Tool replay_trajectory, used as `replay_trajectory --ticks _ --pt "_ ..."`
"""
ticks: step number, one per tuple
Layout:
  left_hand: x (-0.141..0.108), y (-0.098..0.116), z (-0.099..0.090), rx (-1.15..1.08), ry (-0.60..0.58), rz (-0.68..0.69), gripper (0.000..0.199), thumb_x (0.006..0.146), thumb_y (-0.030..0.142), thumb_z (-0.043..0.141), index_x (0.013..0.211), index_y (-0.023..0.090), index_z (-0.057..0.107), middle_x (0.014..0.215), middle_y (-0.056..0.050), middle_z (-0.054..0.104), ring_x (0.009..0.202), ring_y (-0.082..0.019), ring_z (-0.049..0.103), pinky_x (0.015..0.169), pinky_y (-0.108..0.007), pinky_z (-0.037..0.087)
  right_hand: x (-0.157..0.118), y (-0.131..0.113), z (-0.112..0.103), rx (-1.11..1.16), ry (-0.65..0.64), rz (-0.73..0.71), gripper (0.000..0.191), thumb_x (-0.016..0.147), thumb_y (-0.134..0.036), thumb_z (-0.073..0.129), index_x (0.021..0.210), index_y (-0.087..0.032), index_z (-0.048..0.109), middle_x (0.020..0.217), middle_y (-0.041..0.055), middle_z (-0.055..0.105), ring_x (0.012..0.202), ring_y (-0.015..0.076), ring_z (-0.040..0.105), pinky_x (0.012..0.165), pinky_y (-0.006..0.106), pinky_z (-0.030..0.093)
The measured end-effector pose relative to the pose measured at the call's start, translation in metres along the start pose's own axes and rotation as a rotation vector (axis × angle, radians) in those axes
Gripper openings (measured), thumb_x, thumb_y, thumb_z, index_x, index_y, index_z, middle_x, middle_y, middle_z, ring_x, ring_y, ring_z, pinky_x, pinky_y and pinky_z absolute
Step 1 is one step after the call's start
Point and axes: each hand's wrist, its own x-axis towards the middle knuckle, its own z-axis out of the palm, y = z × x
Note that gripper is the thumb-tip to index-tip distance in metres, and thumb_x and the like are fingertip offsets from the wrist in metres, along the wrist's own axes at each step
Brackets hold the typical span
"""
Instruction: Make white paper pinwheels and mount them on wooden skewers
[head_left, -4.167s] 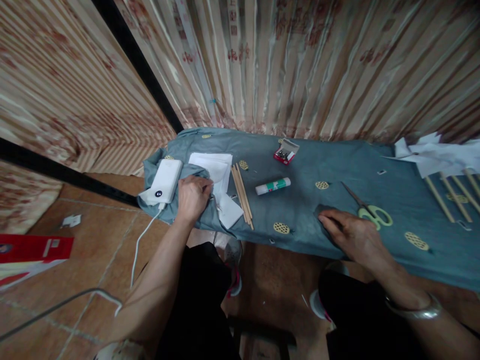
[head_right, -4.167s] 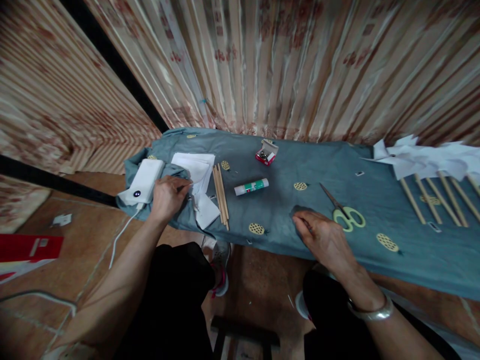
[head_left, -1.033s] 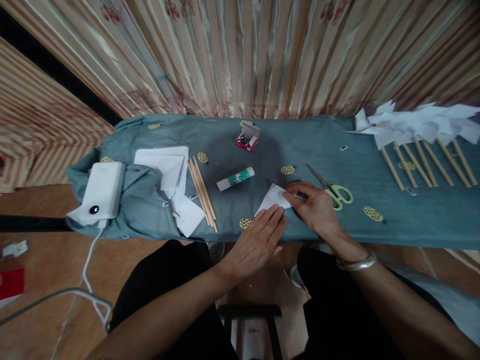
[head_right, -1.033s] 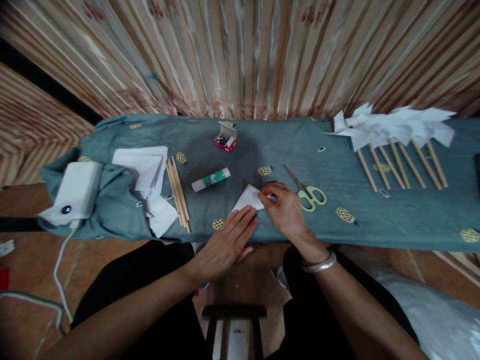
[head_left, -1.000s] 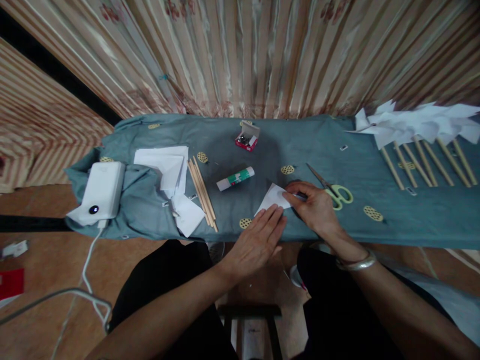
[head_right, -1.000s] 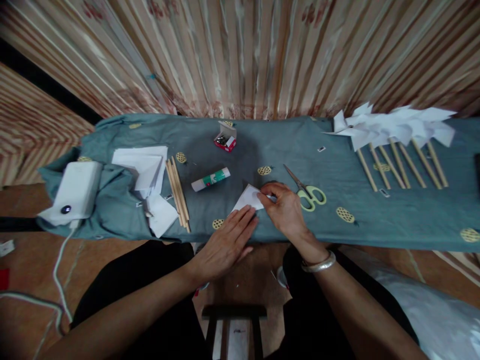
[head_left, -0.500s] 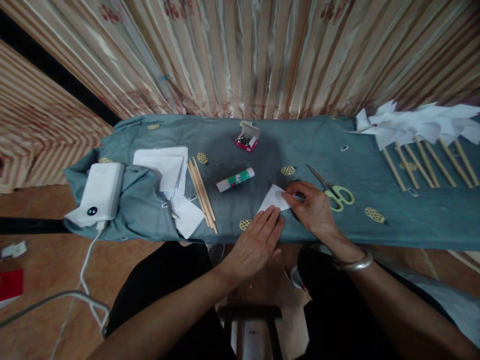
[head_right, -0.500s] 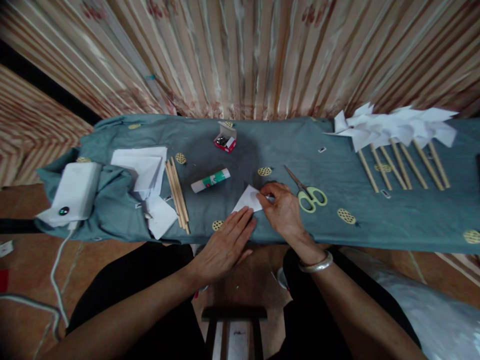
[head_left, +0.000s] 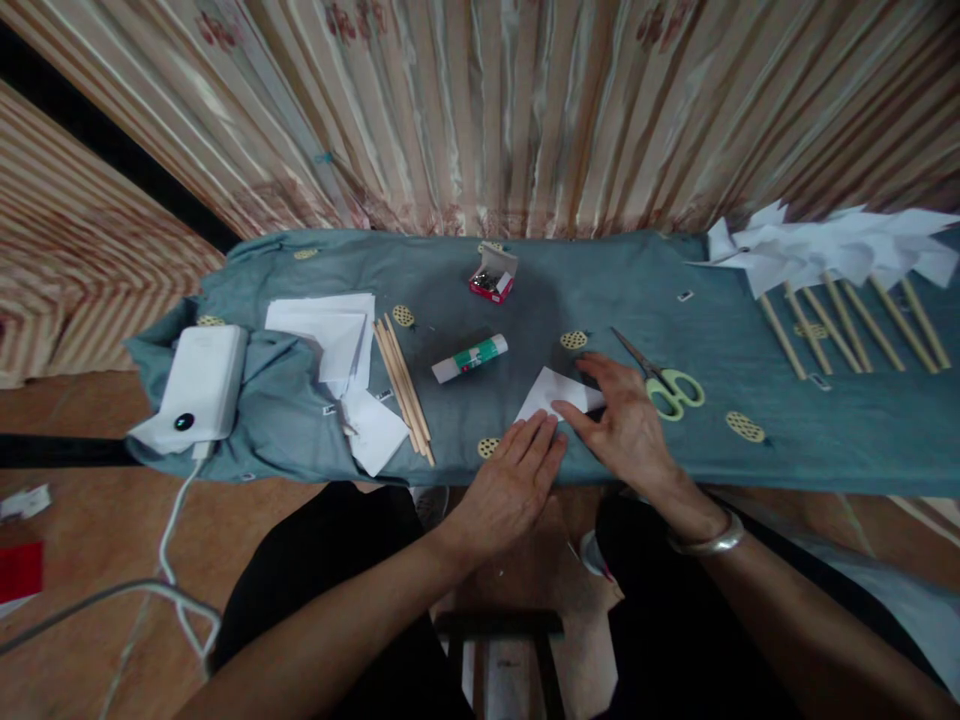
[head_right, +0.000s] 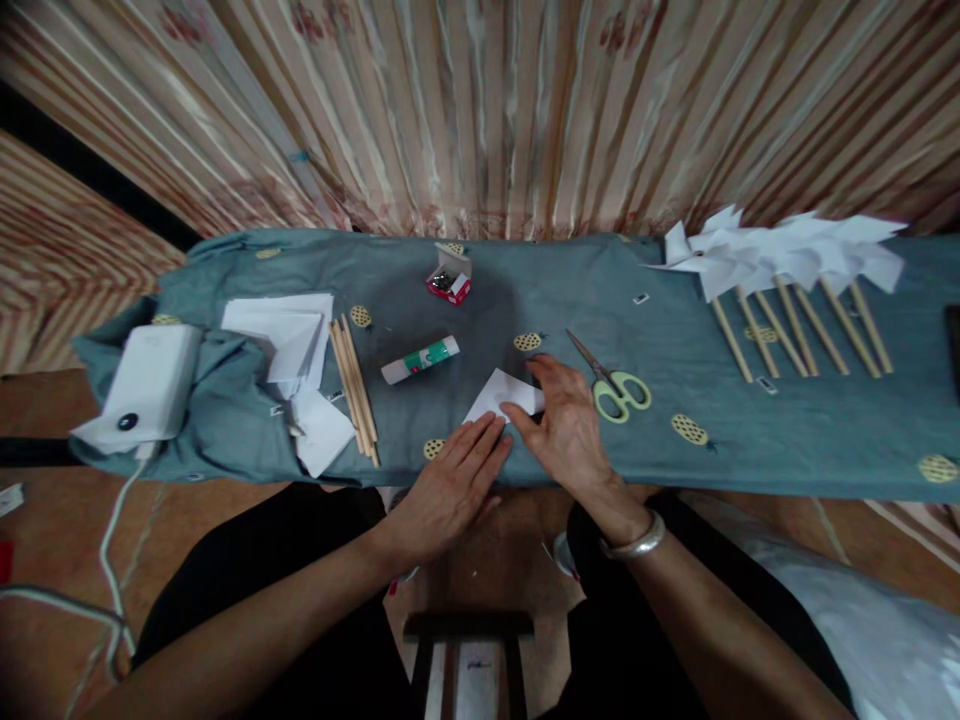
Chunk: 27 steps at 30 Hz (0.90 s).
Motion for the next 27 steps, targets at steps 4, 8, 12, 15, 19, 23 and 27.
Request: replay_trajectory --ticks 4,8,12,15,19,23,27 --pt "-0.001 -0.001 0.0 0.04 0.03 0.012 0.055 0.094 0.022 0.051 0.143 0.001 0.036 0.151 -0.026 0.041 0.147 -0.035 0.03 0.117 -0.051 0.036 -0.011 0.006 -0.003 -0.041 0.0 0.015 0.061 0.091 -0.055 0.053 0.132 -0.011 0.055 0.138 0.0224 0.057 0.129 0.0359 0.052 0.106 0.055 0.043" --pt "-0.008 -0.006 -0.001 0.077 0.09 0.027 0.049 0.094 0.018 0.051 0.139 0.001 0.041 0.146 -0.024 0.049 0.141 -0.035 0.041 0.113 -0.048 0.043 -0.016 0.014 -0.012 -0.066 0.021 0.033 0.052 0.094 -0.047 0.05 0.129 -0.009 0.057 0.136 0.0238 0.057 0.131 0.0361 0.051 0.108 0.056 0.041" --pt "-0.02 -0.013 -0.012 0.063 0.088 0.003 0.042 0.097 0.019 0.048 0.137 0.006 0.044 0.144 -0.02 0.053 0.139 -0.029 0.046 0.111 -0.044 0.046 -0.018 0.02 -0.016 -0.069 0.037 0.036 0.041 0.095 -0.037 0.048 0.125 -0.011 0.059 0.134 0.022 0.059 0.129 0.0347 0.052 0.108 0.056 0.041" --pt "-0.027 -0.017 -0.023 0.03 0.09 -0.009 0.038 0.098 0.018 0.044 0.135 0.008 0.047 0.14 -0.018 0.058 0.135 -0.026 0.051 0.109 -0.042 0.049 -0.02 0.023 -0.015 -0.056 0.055 0.023 0.036 0.094 -0.029 0.046 0.122 -0.012 0.061 0.133 0.0219 0.06 0.127 0.0335 0.054 0.108 0.055 0.042" --pt "-0.03 -0.02 -0.03 0.018 0.112 0.003 0.036 0.098 0.016 0.044 0.132 0.006 0.05 0.134 -0.017 0.062 0.128 -0.026 0.058 0.105 -0.04 0.053 -0.02 0.025 -0.015 -0.039 0.068 0.002 0.034 0.092 -0.02 0.043 0.118 -0.012 0.063 0.13 0.021 0.062 0.124 0.0322 0.057 0.106 0.056 0.043" --pt "-0.03 -0.021 -0.03 -0.016 0.15 0.006 0.034 0.098 0.017 0.045 0.129 0.007 0.053 0.131 -0.016 0.064 0.125 -0.026 0.059 0.101 -0.041 0.056 -0.016 0.023 -0.023 0.068 0.035 0.051 0.036 0.091 -0.017 0.039 0.115 -0.017 0.065 0.129 0.0158 0.065 0.124 0.0287 0.059 0.107 0.054 0.044" --pt "-0.03 -0.023 -0.029 -0.041 0.178 0.015 0.032 0.098 0.019 0.046 0.126 0.007 0.055 0.128 -0.017 0.065 0.124 -0.027 0.06 0.1 -0.043 0.056 -0.01 0.018 -0.032 0.137 -0.049 0.075 0.033 0.095 -0.03 0.044 0.116 -0.019 0.067 0.131 0.0138 0.065 0.125 0.0287 0.058 0.108 0.053 0.043"
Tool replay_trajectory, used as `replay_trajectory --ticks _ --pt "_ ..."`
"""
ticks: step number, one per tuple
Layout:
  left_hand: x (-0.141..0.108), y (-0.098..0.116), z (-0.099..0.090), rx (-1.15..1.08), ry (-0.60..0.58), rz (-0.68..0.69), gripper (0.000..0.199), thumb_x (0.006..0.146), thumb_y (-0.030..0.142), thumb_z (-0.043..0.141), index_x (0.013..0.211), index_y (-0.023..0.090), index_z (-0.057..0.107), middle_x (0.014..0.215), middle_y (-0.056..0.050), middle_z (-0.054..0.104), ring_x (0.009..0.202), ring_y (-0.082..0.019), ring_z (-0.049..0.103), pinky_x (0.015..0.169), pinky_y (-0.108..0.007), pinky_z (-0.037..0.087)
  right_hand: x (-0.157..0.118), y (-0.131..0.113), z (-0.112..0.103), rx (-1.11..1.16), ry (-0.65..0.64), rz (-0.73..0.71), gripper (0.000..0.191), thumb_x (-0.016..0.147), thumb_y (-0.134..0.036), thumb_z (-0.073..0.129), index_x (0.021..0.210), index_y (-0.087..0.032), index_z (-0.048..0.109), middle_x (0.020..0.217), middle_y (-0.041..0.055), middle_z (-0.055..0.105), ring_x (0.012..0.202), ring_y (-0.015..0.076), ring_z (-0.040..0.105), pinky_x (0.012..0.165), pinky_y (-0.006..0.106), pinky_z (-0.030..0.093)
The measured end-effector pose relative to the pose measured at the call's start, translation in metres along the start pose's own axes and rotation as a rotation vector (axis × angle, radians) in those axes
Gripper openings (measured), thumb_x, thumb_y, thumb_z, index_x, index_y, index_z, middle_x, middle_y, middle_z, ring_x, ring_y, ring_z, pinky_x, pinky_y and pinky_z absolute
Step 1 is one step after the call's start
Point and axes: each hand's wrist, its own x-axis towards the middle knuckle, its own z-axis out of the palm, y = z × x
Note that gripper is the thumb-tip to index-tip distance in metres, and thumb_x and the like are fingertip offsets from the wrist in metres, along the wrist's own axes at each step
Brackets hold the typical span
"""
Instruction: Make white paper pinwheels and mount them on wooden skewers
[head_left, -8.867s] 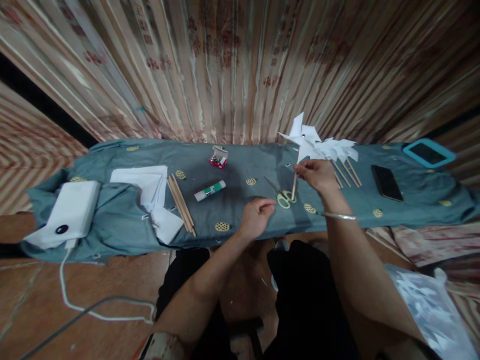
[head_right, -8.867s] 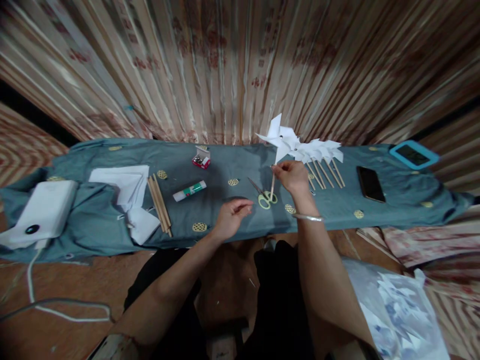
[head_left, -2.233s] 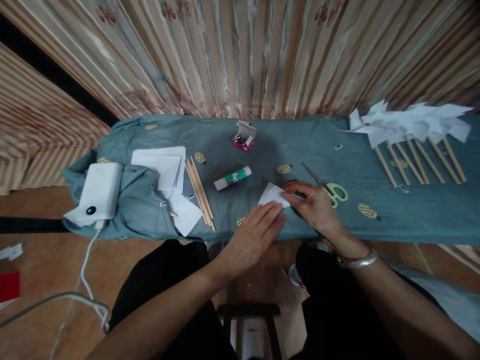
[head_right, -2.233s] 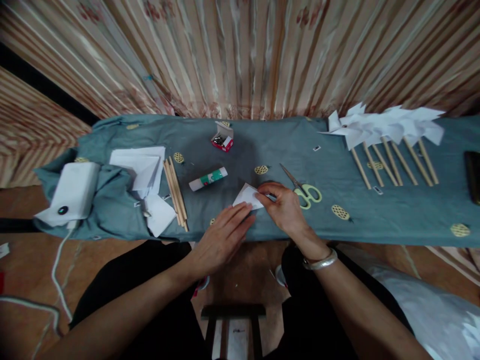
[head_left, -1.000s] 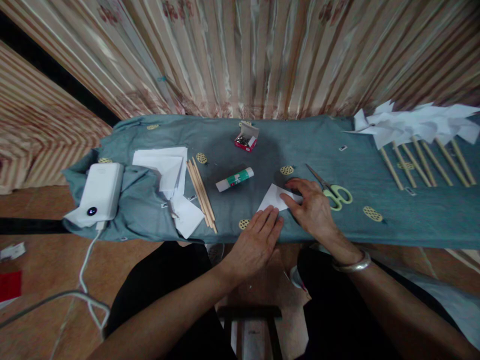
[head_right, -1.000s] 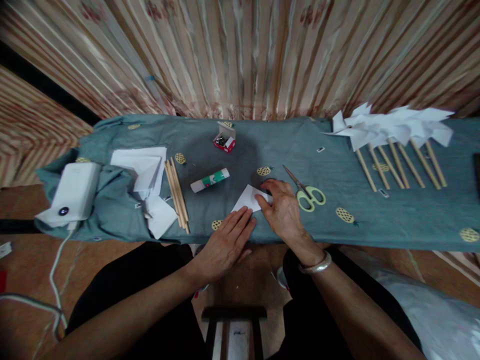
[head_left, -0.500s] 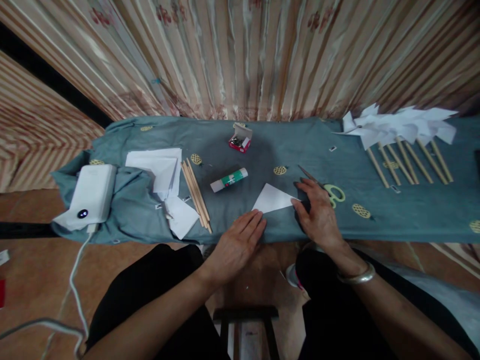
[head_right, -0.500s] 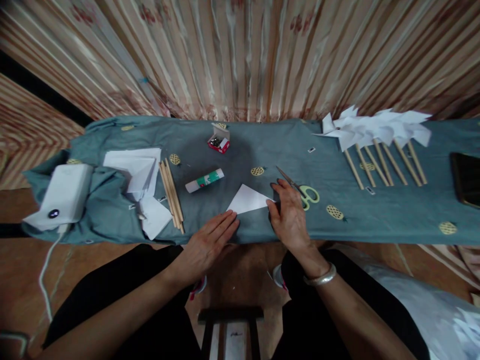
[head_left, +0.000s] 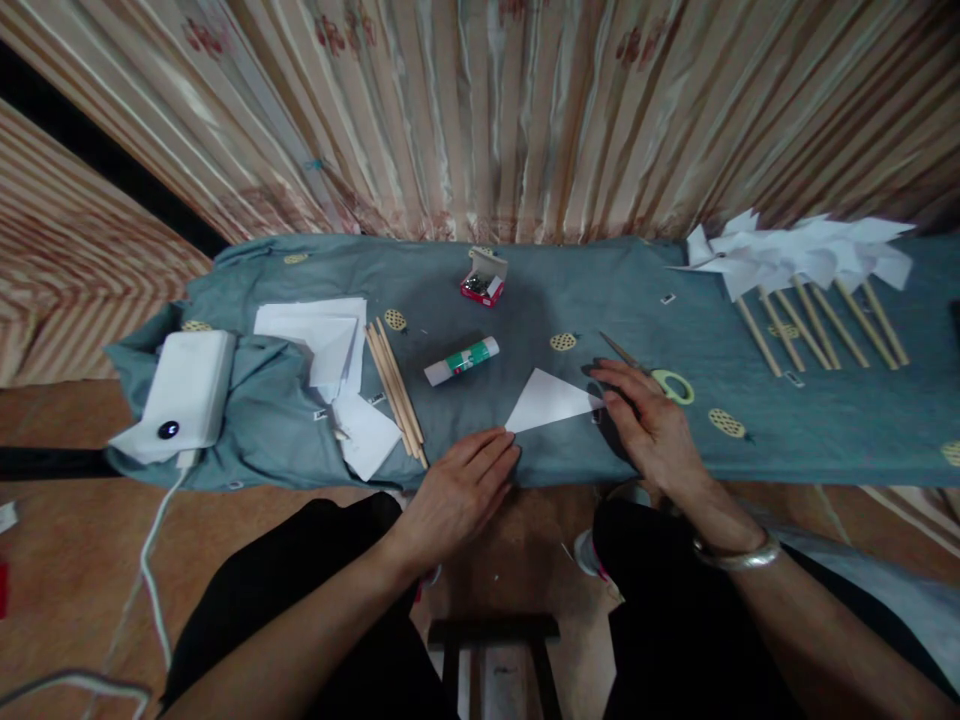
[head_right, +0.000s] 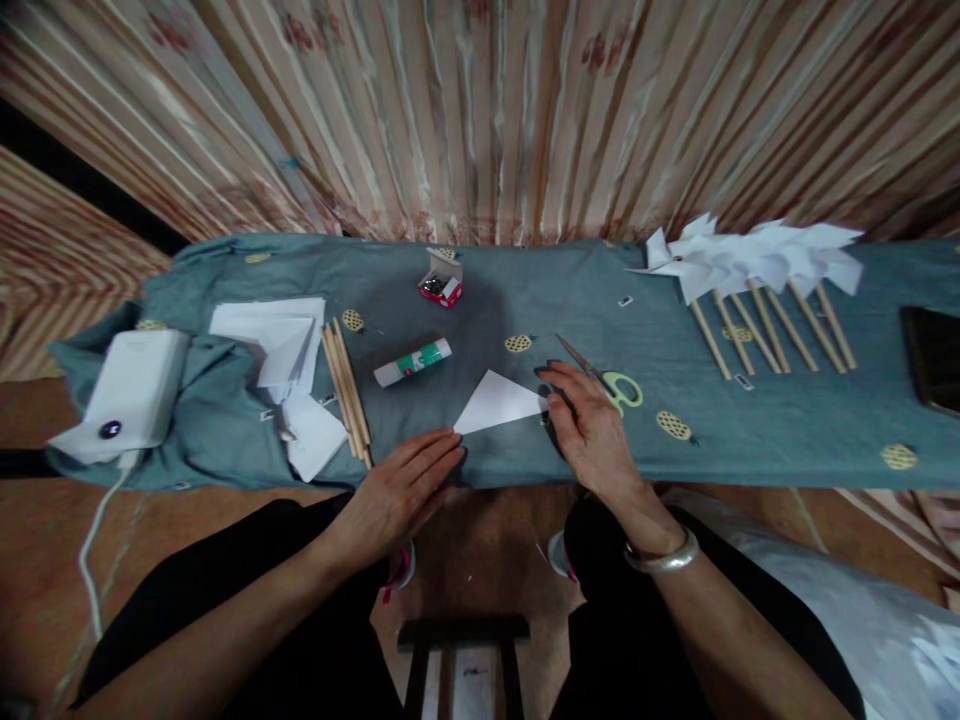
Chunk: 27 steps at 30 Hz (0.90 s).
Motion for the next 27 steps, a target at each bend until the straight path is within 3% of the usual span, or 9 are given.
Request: replay_trajectory --ticks 6,15,17,20,23,27 --pt "0.0 -0.003 0.004 -0.061 0.069 -0.019 0.033 0.096 0.018 0.05 0.128 0.011 0.053 0.131 -0.016 0.064 0.123 -0.025 0.06 0.1 -0.042 0.056 0.008 -0.007 0.004 -0.016 -0.08 -0.015 0.034 0.09 -0.041 0.059 0.114 -0.02 0.07 0.131 0.0136 0.065 0.122 0.0305 0.06 0.106 0.051 0.045" --pt "0.005 -0.008 0.01 -0.15 0.094 -0.092 0.041 0.095 0.017 0.051 0.136 0.014 0.045 0.133 -0.017 0.06 0.121 -0.026 0.061 0.099 -0.045 0.056 0.01 -0.005 0.009 0.212 -0.083 0.119 0.013 0.079 -0.036 0.069 0.081 -0.023 0.068 0.12 0.009 0.07 0.113 0.0281 0.066 0.103 0.048 0.046" --pt "0.009 -0.006 0.008 -0.154 0.113 -0.104 0.048 0.095 0.018 0.052 0.141 0.015 0.039 0.138 -0.019 0.055 0.128 -0.028 0.056 0.102 -0.047 0.053 0.009 -0.008 0.007 0.267 -0.049 0.154 0.013 0.08 -0.035 0.068 0.077 -0.023 0.065 0.119 0.0093 0.07 0.11 0.027 0.067 0.1 0.047 0.049" --pt "0.018 -0.001 0.004 -0.127 0.159 -0.089 0.059 0.095 0.02 0.053 0.148 0.015 0.029 0.147 -0.022 0.045 0.139 -0.031 0.044 0.108 -0.051 0.047 0.006 -0.019 0.0 0.302 0.099 0.198 0.014 0.083 -0.036 0.065 0.079 -0.023 0.062 0.127 0.0109 0.066 0.102 0.0246 0.07 0.086 0.042 0.057" --pt "0.029 0.005 0.002 -0.092 0.192 -0.064 0.065 0.095 0.02 0.051 0.152 0.016 0.019 0.154 -0.022 0.035 0.146 -0.031 0.032 0.112 -0.052 0.041 -0.001 -0.033 -0.006 0.162 0.161 0.124 0.012 0.086 -0.034 0.063 0.082 -0.023 0.061 0.138 0.0123 0.059 0.107 0.0268 0.068 0.086 0.044 0.057" --pt "0.043 0.01 0.005 -0.02 0.216 -0.019 0.06 0.097 0.018 0.046 0.151 0.018 0.021 0.155 -0.02 0.035 0.15 -0.031 0.024 0.115 -0.054 0.036 -0.015 -0.044 -0.001 -0.002 0.04 -0.059 0.008 0.09 -0.029 0.057 0.091 -0.022 0.061 0.15 0.014 0.048 0.123 0.0305 0.061 0.103 0.051 0.049"
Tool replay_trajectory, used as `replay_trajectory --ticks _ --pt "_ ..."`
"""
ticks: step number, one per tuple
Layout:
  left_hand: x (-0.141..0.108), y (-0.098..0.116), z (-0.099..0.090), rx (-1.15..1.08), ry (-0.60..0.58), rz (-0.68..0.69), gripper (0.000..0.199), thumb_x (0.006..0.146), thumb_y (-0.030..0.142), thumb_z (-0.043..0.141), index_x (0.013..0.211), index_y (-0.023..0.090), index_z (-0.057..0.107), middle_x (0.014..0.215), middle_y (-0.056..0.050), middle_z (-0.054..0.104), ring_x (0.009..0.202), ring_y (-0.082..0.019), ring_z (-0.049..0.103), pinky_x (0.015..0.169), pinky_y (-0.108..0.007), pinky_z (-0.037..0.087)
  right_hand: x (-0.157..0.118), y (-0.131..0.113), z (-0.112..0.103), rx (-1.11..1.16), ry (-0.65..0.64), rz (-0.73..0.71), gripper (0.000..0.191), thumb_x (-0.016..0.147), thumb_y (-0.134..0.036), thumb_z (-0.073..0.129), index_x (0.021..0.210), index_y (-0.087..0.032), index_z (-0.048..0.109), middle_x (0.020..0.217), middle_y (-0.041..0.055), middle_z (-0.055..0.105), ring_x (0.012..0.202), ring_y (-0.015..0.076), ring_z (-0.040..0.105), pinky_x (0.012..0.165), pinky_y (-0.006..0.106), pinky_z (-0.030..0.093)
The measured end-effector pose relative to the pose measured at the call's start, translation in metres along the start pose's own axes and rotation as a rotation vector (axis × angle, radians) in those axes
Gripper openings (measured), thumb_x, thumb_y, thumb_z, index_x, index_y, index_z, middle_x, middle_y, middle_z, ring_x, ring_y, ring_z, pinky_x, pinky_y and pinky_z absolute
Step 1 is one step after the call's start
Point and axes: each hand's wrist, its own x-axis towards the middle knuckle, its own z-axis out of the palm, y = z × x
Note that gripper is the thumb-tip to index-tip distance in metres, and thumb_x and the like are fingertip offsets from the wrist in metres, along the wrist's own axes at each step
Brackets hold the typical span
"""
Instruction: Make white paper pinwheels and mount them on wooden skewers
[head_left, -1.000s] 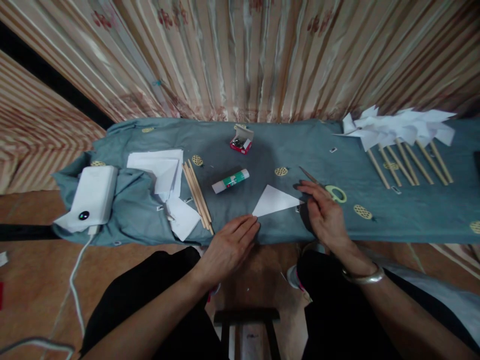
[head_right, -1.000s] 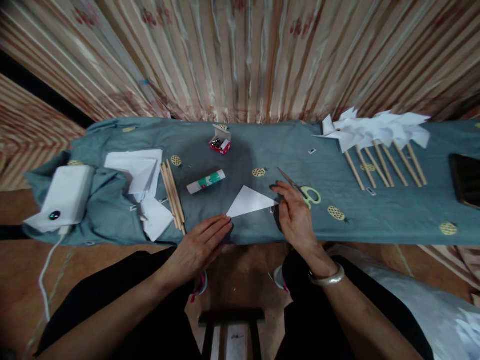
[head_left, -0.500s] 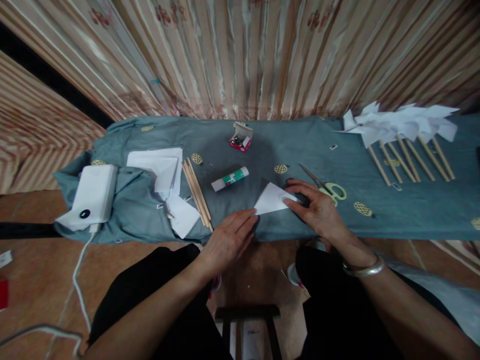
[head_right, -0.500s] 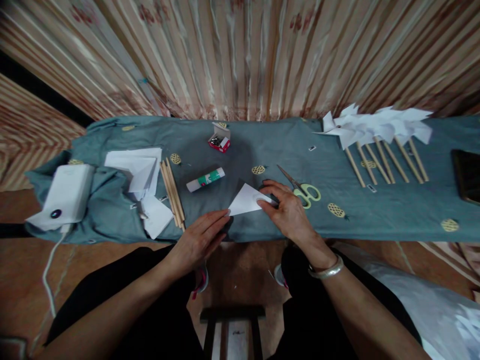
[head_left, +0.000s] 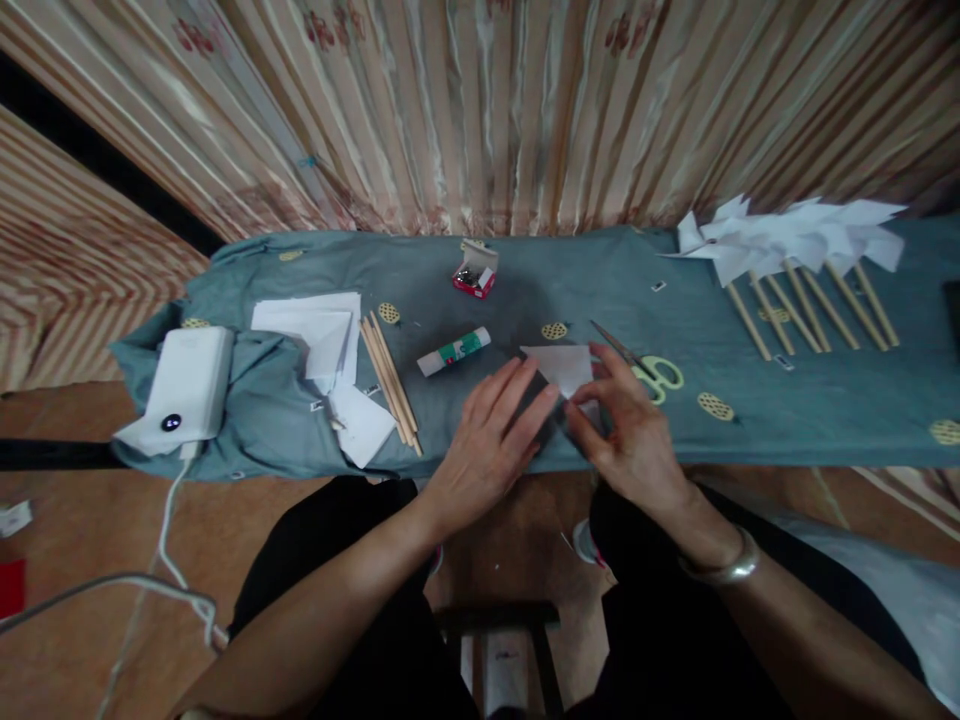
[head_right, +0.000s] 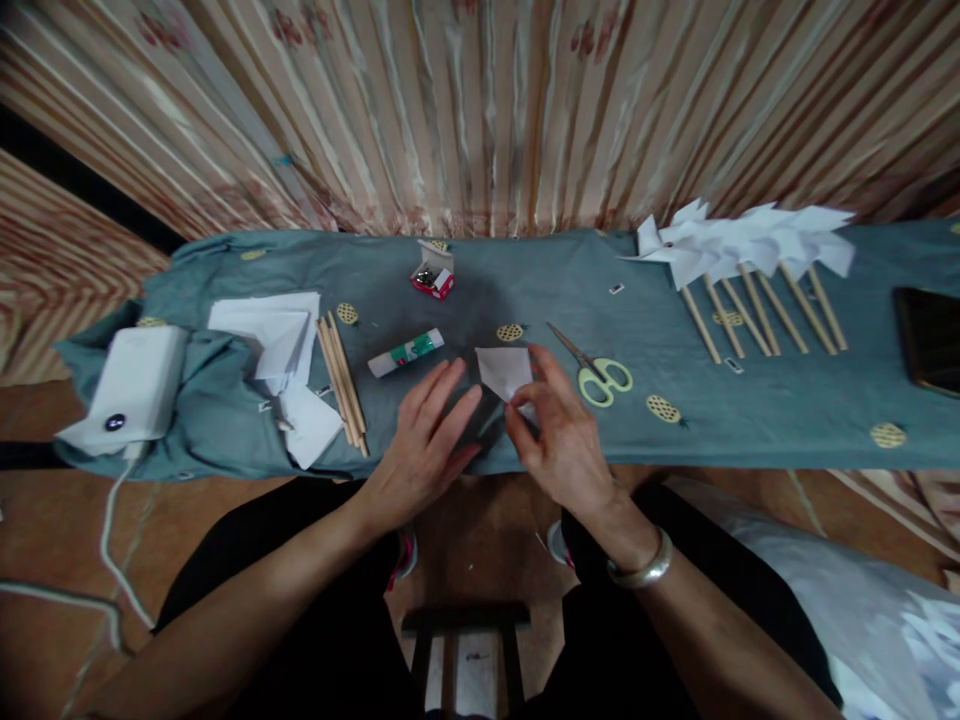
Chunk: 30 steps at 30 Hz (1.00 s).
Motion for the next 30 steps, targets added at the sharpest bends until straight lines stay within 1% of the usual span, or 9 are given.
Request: replay_trajectory --ticks 4,7,10,14,17,20,24,27,30 --pt "0.007 0.0 0.01 0.011 -0.053 0.034 0.044 0.1 0.019 0.04 0.144 0.016 0.036 0.14 -0.015 0.054 0.138 -0.025 0.043 0.114 -0.049 0.035 -0.01 -0.001 0.011 -0.008 -0.091 -0.068 0.012 0.091 -0.025 0.053 0.099 -0.021 0.06 0.143 0.0153 0.054 0.128 0.0303 0.057 0.105 0.05 0.048" --pt "0.01 -0.002 0.015 0.022 -0.085 0.028 0.036 0.101 0.02 0.038 0.136 0.013 0.046 0.119 -0.011 0.066 0.118 -0.021 0.056 0.112 -0.045 0.035 -0.009 0.0 0.012 0.024 -0.126 -0.051 0.019 0.093 -0.028 0.049 0.106 -0.02 0.062 0.124 0.0149 0.066 0.117 0.0285 0.063 0.099 0.047 0.052" --pt "0.013 -0.007 0.016 0.074 -0.069 0.023 0.031 0.1 0.019 0.042 0.128 0.014 0.055 0.108 -0.008 0.068 0.109 -0.019 0.057 0.109 -0.043 0.036 -0.007 0.001 0.008 0.115 -0.154 -0.006 0.028 0.095 -0.027 0.044 0.114 -0.019 0.063 0.112 0.012 0.07 0.103 0.0243 0.069 0.09 0.041 0.056" --pt "0.016 -0.015 0.013 0.094 -0.079 0.018 0.019 0.098 0.019 0.049 0.102 0.02 0.068 0.093 -0.003 0.07 0.106 -0.02 0.057 0.107 -0.045 0.034 -0.007 0.011 0.001 0.178 -0.173 0.068 0.036 0.091 -0.016 0.041 0.114 -0.023 0.068 0.11 0.007 0.073 0.099 0.0209 0.07 0.087 0.038 0.057" --pt "0.013 -0.019 0.011 0.07 -0.072 0.015 0.018 0.097 0.021 0.052 0.095 0.021 0.07 0.09 -0.002 0.071 0.1 -0.02 0.058 0.102 -0.045 0.036 -0.012 0.02 -0.001 0.119 -0.185 0.053 0.037 0.089 -0.014 0.043 0.113 -0.022 0.069 0.111 0.0086 0.073 0.098 0.0222 0.071 0.087 0.04 0.058" --pt "0.005 -0.022 0.012 0.026 -0.096 0.009 0.019 0.097 0.022 0.052 0.101 0.02 0.071 0.097 -0.004 0.073 0.097 -0.019 0.061 0.091 -0.041 0.041 -0.017 0.025 -0.002 0.006 -0.167 -0.03 0.032 0.09 -0.017 0.047 0.113 -0.021 0.07 0.123 0.0118 0.068 0.112 0.0263 0.066 0.097 0.047 0.055" --pt "-0.006 -0.022 0.013 -0.071 -0.125 -0.034 0.022 0.098 0.023 0.051 0.107 0.016 0.069 0.104 -0.008 0.074 0.098 -0.02 0.064 0.083 -0.038 0.046 -0.02 0.023 -0.008 -0.101 -0.134 -0.167 0.033 0.088 -0.015 0.051 0.116 -0.024 0.067 0.156 0.0089 0.041 0.143 0.0321 0.039 0.113 0.058 0.039" --pt "-0.01 -0.021 0.012 -0.163 -0.112 -0.068 0.022 0.098 0.023 0.051 0.107 0.014 0.068 0.104 -0.009 0.074 0.099 -0.02 0.065 0.084 -0.036 0.051 -0.018 0.019 -0.013 -0.105 -0.165 -0.21 0.04 0.083 -0.012 0.053 0.119 -0.026 0.065 0.163 0.0046 0.028 0.15 0.0336 0.024 0.115 0.063 0.032" --pt "-0.01 -0.019 0.009 -0.232 -0.097 -0.088 0.023 0.098 0.024 0.05 0.107 0.013 0.068 0.103 -0.01 0.074 0.098 -0.02 0.065 0.086 -0.036 0.053 -0.017 0.016 -0.014 -0.032 -0.207 -0.204 0.029 0.084 -0.02 0.061 0.112 -0.025 0.069 0.159 0.0074 0.036 0.149 0.0338 0.028 0.115 0.061 0.033"
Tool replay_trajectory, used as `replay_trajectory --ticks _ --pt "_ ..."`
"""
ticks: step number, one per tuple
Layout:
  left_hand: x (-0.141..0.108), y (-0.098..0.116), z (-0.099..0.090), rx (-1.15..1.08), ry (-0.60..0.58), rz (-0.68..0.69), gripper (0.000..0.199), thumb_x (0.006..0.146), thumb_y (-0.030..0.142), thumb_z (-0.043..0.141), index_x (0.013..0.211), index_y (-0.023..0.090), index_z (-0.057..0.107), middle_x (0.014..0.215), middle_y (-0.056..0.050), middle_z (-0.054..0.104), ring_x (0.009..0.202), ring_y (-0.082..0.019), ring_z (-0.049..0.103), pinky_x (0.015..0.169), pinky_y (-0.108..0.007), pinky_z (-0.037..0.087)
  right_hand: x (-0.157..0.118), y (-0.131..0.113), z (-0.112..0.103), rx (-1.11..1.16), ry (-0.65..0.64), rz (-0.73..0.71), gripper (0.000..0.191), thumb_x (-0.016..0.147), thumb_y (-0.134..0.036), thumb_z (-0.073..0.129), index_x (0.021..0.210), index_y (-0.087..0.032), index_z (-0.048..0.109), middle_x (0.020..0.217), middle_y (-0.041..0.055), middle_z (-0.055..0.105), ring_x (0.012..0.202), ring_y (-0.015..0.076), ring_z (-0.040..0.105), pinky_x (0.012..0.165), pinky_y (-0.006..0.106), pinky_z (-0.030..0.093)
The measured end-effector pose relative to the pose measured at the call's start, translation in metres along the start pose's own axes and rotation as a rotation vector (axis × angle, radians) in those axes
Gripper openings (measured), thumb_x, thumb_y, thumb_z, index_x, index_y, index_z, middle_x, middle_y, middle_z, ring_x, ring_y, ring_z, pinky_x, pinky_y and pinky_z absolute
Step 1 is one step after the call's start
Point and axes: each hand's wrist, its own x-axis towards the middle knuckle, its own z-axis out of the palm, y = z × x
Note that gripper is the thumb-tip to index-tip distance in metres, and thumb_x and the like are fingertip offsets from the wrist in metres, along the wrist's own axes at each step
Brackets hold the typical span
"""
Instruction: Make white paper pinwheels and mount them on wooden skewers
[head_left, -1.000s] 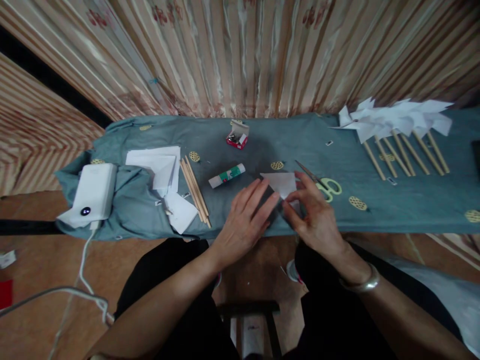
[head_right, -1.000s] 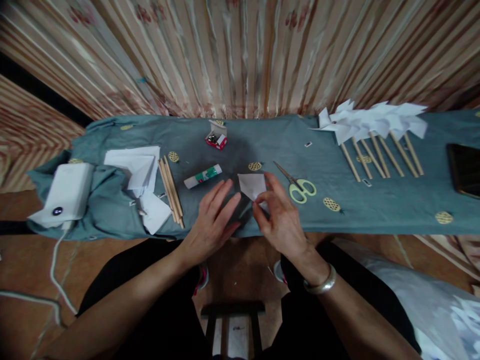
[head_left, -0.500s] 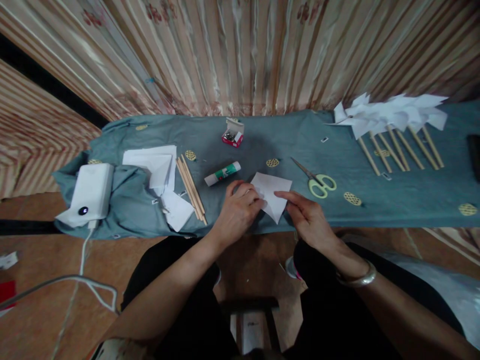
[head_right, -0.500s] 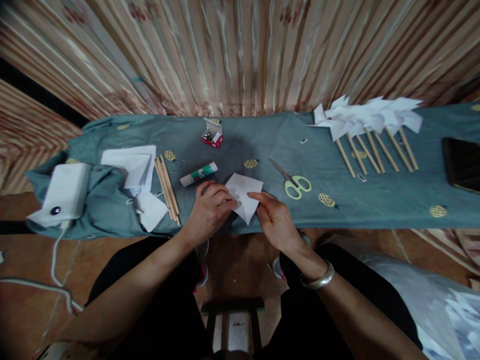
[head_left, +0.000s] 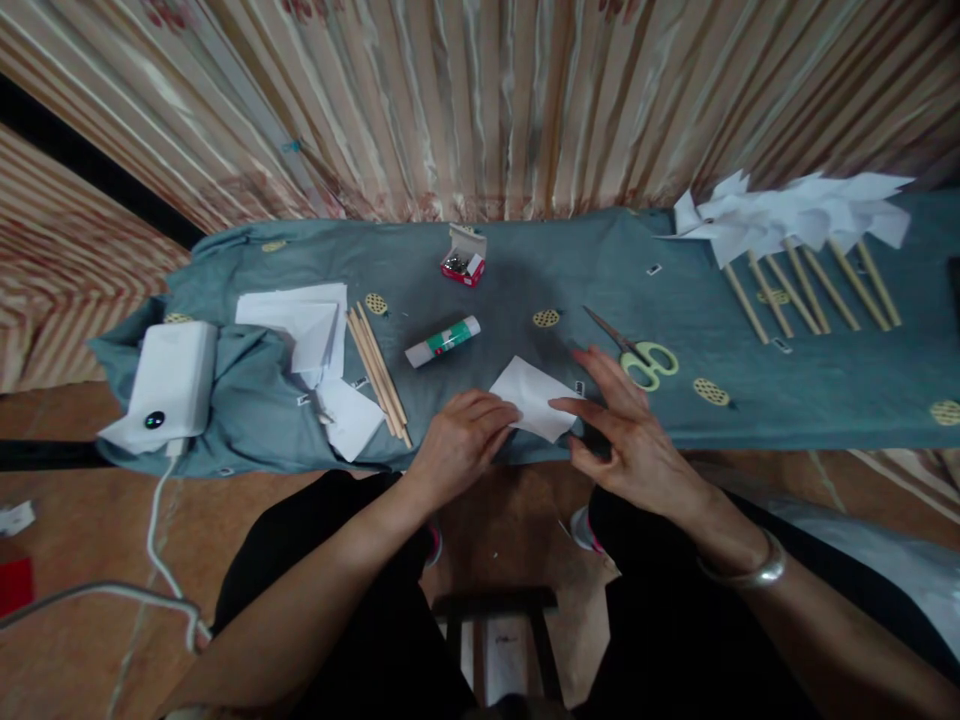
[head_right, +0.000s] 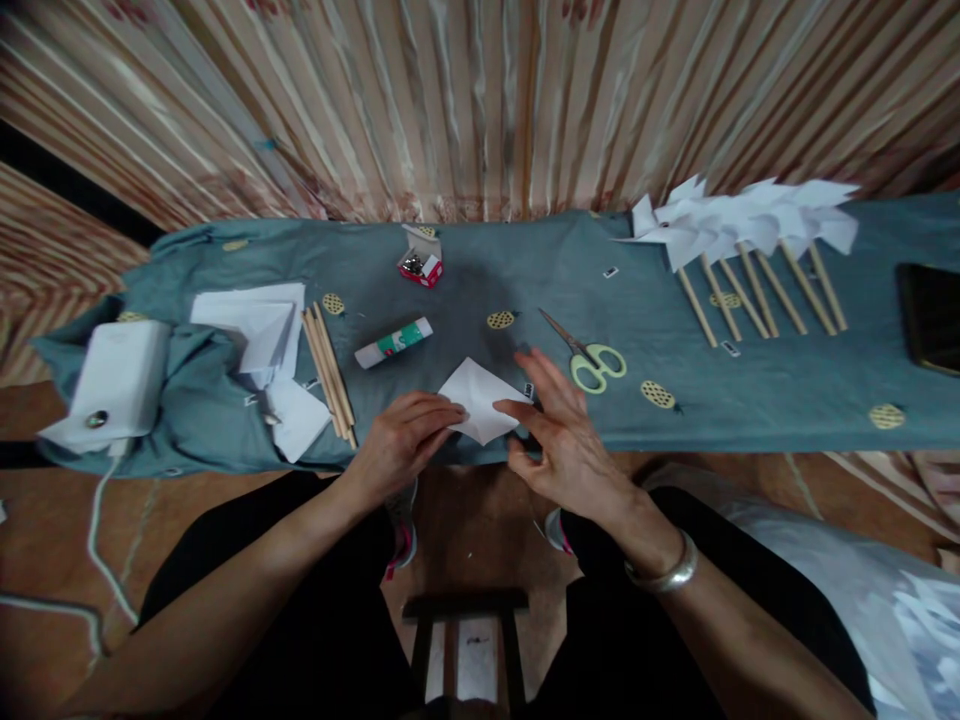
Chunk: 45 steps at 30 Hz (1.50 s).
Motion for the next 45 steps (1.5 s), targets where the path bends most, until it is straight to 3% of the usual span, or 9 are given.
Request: replay_trajectory --ticks 3,6,11,17,23,27,32,37,45 --pt "0.001 0.004 -0.003 -0.049 -0.018 -0.034 0.025 0.099 0.027 0.049 0.104 0.013 0.068 0.099 -0.01 0.074 0.096 -0.019 0.065 0.086 -0.036 0.055 0.001 0.0 0.003 0.146 0.003 0.104 0.015 0.089 -0.03 0.062 0.098 -0.025 0.073 0.141 0.0088 0.058 0.134 0.0301 0.051 0.11 0.055 0.043" --pt "0.003 0.007 -0.005 -0.084 -0.025 -0.077 0.027 0.099 0.028 0.047 0.102 0.013 0.069 0.096 -0.009 0.073 0.094 -0.019 0.064 0.085 -0.035 0.055 0.003 0.001 0.008 0.298 0.046 0.24 0.015 0.09 -0.034 0.062 0.09 -0.025 0.074 0.118 0.0066 0.072 0.113 0.0252 0.066 0.101 0.048 0.052" --pt "0.003 0.008 -0.006 -0.103 0.016 -0.111 0.028 0.1 0.027 0.046 0.1 0.013 0.069 0.091 -0.009 0.073 0.089 -0.019 0.064 0.082 -0.034 0.056 0.011 0.002 0.014 0.397 0.081 0.356 0.017 0.086 -0.039 0.068 0.089 -0.025 0.076 0.09 0.0031 0.076 0.087 0.0215 0.07 0.083 0.038 0.056" --pt "0.0 0.003 -0.003 -0.066 0.045 -0.177 0.027 0.099 0.027 0.047 0.111 0.012 0.066 0.091 -0.009 0.071 0.083 -0.018 0.067 0.076 -0.03 0.055 0.026 0.004 0.015 0.408 0.065 0.46 0.02 0.082 -0.04 0.069 0.085 -0.022 0.076 0.071 0.0008 0.072 0.063 0.0165 0.064 0.06 0.029 0.049" --pt "-0.003 -0.001 -0.001 -0.111 0.08 -0.203 0.042 0.099 0.026 0.048 0.139 0.016 0.043 0.112 -0.011 0.068 0.093 -0.017 0.068 0.085 -0.031 0.056 0.039 0.01 0.023 0.472 0.079 0.473 0.019 0.076 -0.038 0.072 0.085 -0.022 0.076 0.072 0.0011 0.073 0.064 0.0174 0.065 0.063 0.031 0.052" --pt "-0.002 0.004 -0.004 0.026 0.086 -0.105 0.041 0.098 0.023 0.047 0.138 0.016 0.044 0.139 -0.018 0.054 0.126 -0.026 0.055 0.101 -0.043 0.05 0.045 0.014 0.027 0.489 0.08 0.485 0.022 0.074 -0.034 0.073 0.091 -0.02 0.075 0.076 0.0028 0.075 0.069 0.0185 0.068 0.068 0.033 0.054" --pt "-0.006 0.015 0.003 0.196 -0.08 0.09 0.046 0.099 0.019 0.04 0.144 0.01 0.035 0.15 -0.018 0.046 0.146 -0.027 0.033 0.114 -0.048 0.037 0.048 0.012 0.028 0.45 0.077 0.508 0.022 0.074 -0.032 0.072 0.092 -0.02 0.073 0.076 0.0032 0.075 0.069 0.0186 0.069 0.067 0.032 0.055" --pt "-0.014 0.015 0.015 0.267 -0.193 0.053 0.052 0.101 0.027 0.037 0.149 0.011 0.028 0.156 -0.016 0.038 0.151 -0.024 0.023 0.121 -0.049 0.026 0.051 0.01 0.028 0.348 0.068 0.538 0.02 0.074 -0.03 0.071 0.092 -0.02 0.074 0.075 0.0033 0.075 0.069 0.0181 0.069 0.066 0.03 0.054" --pt "-0.016 0.012 0.017 0.306 -0.185 0.05 0.054 0.1 0.031 0.04 0.148 0.008 0.03 0.156 -0.018 0.039 0.15 -0.027 0.026 0.121 -0.048 0.025 0.053 0.01 0.03 0.284 0.061 0.549 0.021 0.076 -0.032 0.07 0.093 -0.021 0.074 0.076 0.0026 0.075 0.067 0.018 0.068 0.064 0.031 0.053"
